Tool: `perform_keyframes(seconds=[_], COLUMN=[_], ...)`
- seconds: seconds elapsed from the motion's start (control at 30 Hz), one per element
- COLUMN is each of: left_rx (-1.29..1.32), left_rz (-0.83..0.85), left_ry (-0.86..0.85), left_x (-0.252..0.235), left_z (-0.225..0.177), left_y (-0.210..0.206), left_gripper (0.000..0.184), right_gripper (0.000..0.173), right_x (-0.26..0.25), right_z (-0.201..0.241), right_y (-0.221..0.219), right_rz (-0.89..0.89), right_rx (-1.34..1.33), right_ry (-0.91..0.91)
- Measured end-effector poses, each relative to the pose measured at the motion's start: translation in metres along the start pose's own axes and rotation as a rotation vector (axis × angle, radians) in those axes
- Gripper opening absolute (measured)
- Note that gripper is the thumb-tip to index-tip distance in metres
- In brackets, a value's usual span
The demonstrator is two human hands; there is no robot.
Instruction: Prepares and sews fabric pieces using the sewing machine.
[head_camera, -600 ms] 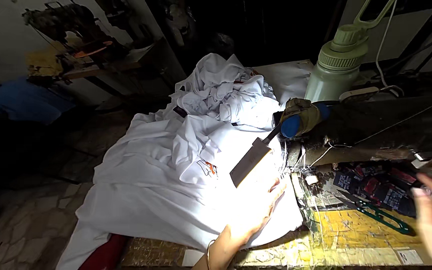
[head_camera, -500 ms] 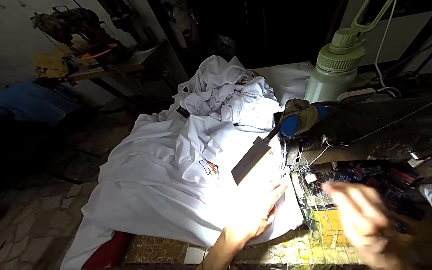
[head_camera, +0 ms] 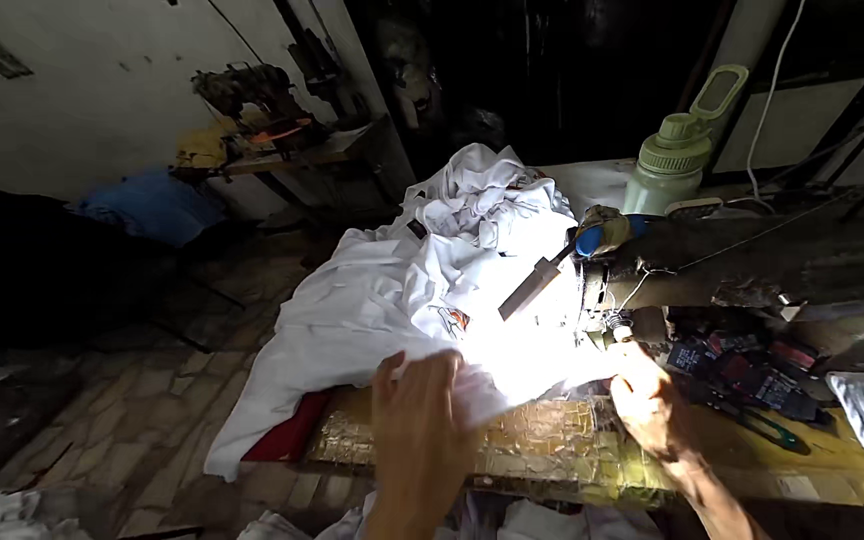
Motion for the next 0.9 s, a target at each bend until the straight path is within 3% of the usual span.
perform_keyframes(seconds=[0.07,0.13,0.23,0.33,0.4,0.43,0.5,0.57,0.63,0.8,0.9], left_rx=[0.075,0.267,0.686,0.705,0.698,0.619,0.365,0.344,0.423,0.433,0.347], left_rz=[0.142,0.383,0.663,0.891,0.829,0.808,0.79,0.572,0.444,0.552,0.498], left_ry=[-0.129,-0.247,-0.259,-0.044,0.226,0.249,-0.018,-0.188,-0.2,0.005,-0.092], left_x=[0.018,0.024,0.004,-0.008,0.018,0.026,0.02,0.026,0.035,0.044,0.025], left_z=[-0.023,-0.033,-0.025,-0.019,0.002,0.011,0.018,0.021,0.02,-0.033,-0.047], left_y=[0.042,0.045,0.001,-0.053,-0.077,-0.088,-0.115,-0.132,-0.131,-0.101,-0.128], left_gripper=[0.021,0.022,0.038,0.048,0.034,0.032,0.039,0.043,0.039,0.034,0.032], right_gripper=[0.022,0.02,0.017,0.015,0.016,0.017,0.017,0.018,0.018,0.025,0.026], right_x=[0.01,0.033,0.073,0.104,0.121,0.131,0.156,0.172,0.176,0.176,0.178], right_z=[0.01,0.035,0.077,0.09,0.08,0.071,0.05,0.036,0.031,0.028,0.03], right_y=[-0.013,-0.019,-0.026,-0.022,-0.003,0.005,0.002,-0.01,-0.02,-0.021,-0.017], right_rz=[0.077,0.12,0.04,-0.004,-0.028,-0.003,0.066,0.068,0.026,0.074,0.105], right_rx=[0.06,0.122,0.086,0.078,0.023,-0.007,-0.028,-0.023,0.004,0.136,0.136], right_ry=[0.086,0.197,0.342,0.321,0.182,0.124,0.026,-0.003,0.026,0.072,0.076])
Point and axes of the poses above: each hand's wrist, its own x-axis away from the middle knuckle, its own y-axis out of the back of the hand, z = x × y, the point moved 2 cm from there along -x, towards the middle knuckle, and after that the axes turned 9 degrees about z, right-handed, at the moved point
